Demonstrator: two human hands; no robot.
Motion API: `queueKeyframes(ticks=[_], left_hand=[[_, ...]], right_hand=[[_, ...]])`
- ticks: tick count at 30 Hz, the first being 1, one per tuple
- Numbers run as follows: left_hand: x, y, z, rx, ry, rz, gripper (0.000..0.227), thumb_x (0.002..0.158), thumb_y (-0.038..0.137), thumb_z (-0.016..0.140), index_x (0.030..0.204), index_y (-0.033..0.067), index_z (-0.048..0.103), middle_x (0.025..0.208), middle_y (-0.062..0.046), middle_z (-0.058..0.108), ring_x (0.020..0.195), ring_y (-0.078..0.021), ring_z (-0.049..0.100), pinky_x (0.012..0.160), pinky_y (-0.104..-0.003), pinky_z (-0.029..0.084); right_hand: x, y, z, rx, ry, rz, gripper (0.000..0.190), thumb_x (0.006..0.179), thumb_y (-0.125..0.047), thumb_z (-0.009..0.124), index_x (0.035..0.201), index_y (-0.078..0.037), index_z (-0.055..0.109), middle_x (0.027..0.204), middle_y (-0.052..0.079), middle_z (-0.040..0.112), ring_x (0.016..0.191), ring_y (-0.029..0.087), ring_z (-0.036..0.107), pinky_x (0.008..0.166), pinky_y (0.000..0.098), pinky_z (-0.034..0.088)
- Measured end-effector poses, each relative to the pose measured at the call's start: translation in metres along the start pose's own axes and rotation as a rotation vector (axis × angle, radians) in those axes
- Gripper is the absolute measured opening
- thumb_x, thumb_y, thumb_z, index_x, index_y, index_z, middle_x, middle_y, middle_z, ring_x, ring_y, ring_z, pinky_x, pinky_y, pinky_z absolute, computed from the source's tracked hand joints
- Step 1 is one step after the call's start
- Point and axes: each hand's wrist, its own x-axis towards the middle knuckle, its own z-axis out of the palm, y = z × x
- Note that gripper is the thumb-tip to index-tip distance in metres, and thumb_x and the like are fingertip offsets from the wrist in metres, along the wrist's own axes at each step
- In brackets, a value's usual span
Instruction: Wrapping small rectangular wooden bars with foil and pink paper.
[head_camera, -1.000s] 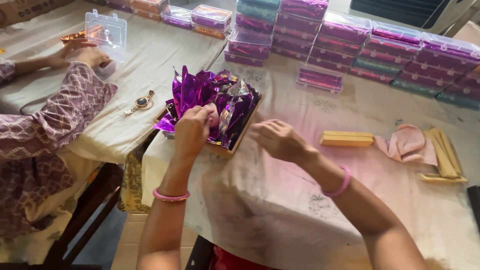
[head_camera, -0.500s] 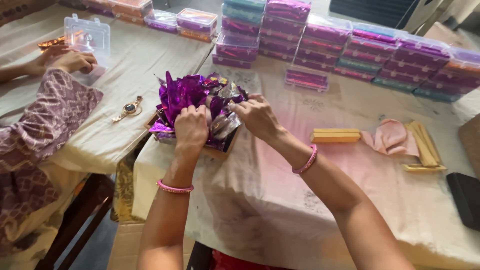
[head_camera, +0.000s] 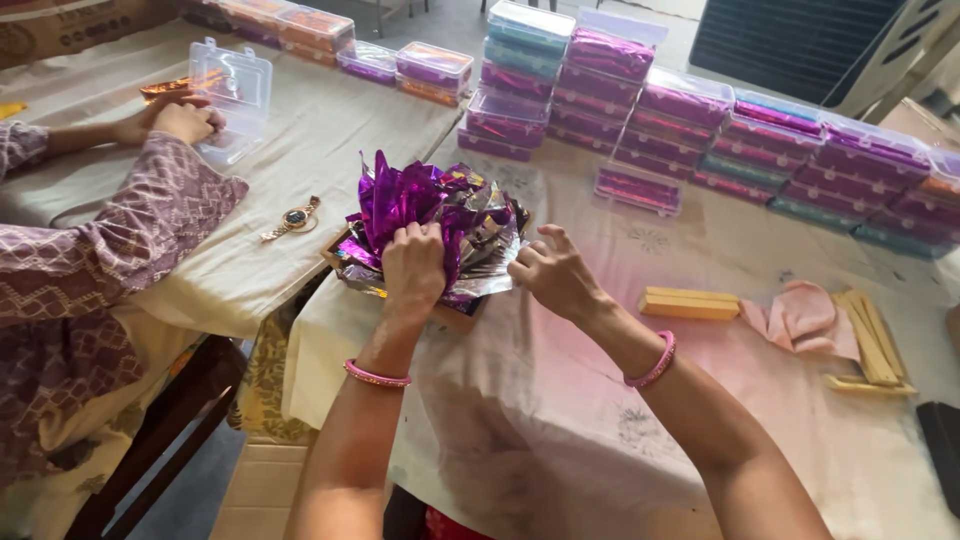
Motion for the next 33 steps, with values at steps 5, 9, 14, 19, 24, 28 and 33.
queueKeyframes(ticks=[5,9,14,19,24,28,33], left_hand=[[0.002,-0.002,0.005,0.015,-0.001,-0.017,0.019,0.081,0.008,0.064,0.099,0.0065,0.07,0.096,-0.012,0.07,0.091,-0.0299,0.069,0.074,-0.039,0.058],[0.001,-0.005,0.008,-0.005,0.009,-0.015,0.014,0.087,0.008,0.064,0.099,0.0082,0.071,0.095,-0.011,0.069,0.091,-0.0295,0.069,0.073,-0.039,0.058],[0.012,0.008,-0.015,-0.007,0.03,0.035,0.015,0.09,0.015,0.063,0.101,0.0096,0.072,0.107,-0.015,0.071,0.096,-0.0317,0.069,0.077,-0.044,0.057],[0.033,0.091,-0.07,-0.276,0.207,0.164,0.036,0.089,0.023,0.064,0.121,0.007,0.072,0.127,-0.013,0.071,0.109,-0.0331,0.065,0.088,-0.048,0.051],[0.035,0.201,-0.006,-0.572,0.074,0.362,0.029,0.103,0.029,0.059,0.118,0.0065,0.071,0.124,-0.013,0.071,0.113,-0.0309,0.066,0.094,-0.046,0.048],[0.039,0.262,0.014,-0.566,-0.198,0.419,0.029,0.104,0.034,0.058,0.105,0.0086,0.071,0.11,-0.012,0.073,0.109,-0.0313,0.067,0.099,-0.047,0.047],[0.04,0.287,0.071,-0.58,-0.636,0.096,0.046,0.107,0.048,0.049,0.124,0.0086,0.064,0.116,-0.015,0.072,0.109,-0.0329,0.069,0.098,-0.049,0.052]], right_hand=[[-0.004,0.014,-0.007,-0.022,0.006,0.025,0.007,0.082,-0.009,0.072,0.082,-0.015,0.068,0.082,0.002,0.068,0.088,0.02,0.07,0.111,0.0514,0.043],[-0.032,0.045,-0.017,-0.045,0.067,0.096,0.01,0.085,-0.006,0.072,0.085,-0.017,0.072,0.086,0.002,0.072,0.089,0.019,0.071,0.112,0.0507,0.043],[-0.099,0.089,-0.054,-0.065,0.116,0.227,0.016,0.089,-0.002,0.07,0.091,-0.018,0.075,0.095,0.0,0.075,0.092,0.018,0.071,0.112,0.0461,0.045],[-0.165,0.101,-0.071,-0.114,0.092,0.322,0.014,0.088,-0.002,0.071,0.094,-0.014,0.075,0.096,0.001,0.075,0.092,0.019,0.07,0.108,0.0448,0.046],[-0.221,0.102,-0.052,-0.087,0.117,0.364,0.016,0.084,0.0,0.069,0.095,-0.011,0.073,0.098,0.005,0.074,0.096,0.024,0.07,0.105,0.0464,0.049],[-0.244,0.093,-0.046,-0.077,0.154,0.358,0.017,0.081,-0.001,0.068,0.096,-0.008,0.072,0.1,0.007,0.074,0.097,0.028,0.069,0.1,0.0461,0.051],[-0.257,0.091,-0.046,-0.023,0.2,0.413,0.01,0.083,-0.003,0.071,0.092,-0.006,0.069,0.101,0.008,0.072,0.096,0.028,0.069,0.092,0.0431,0.054]])
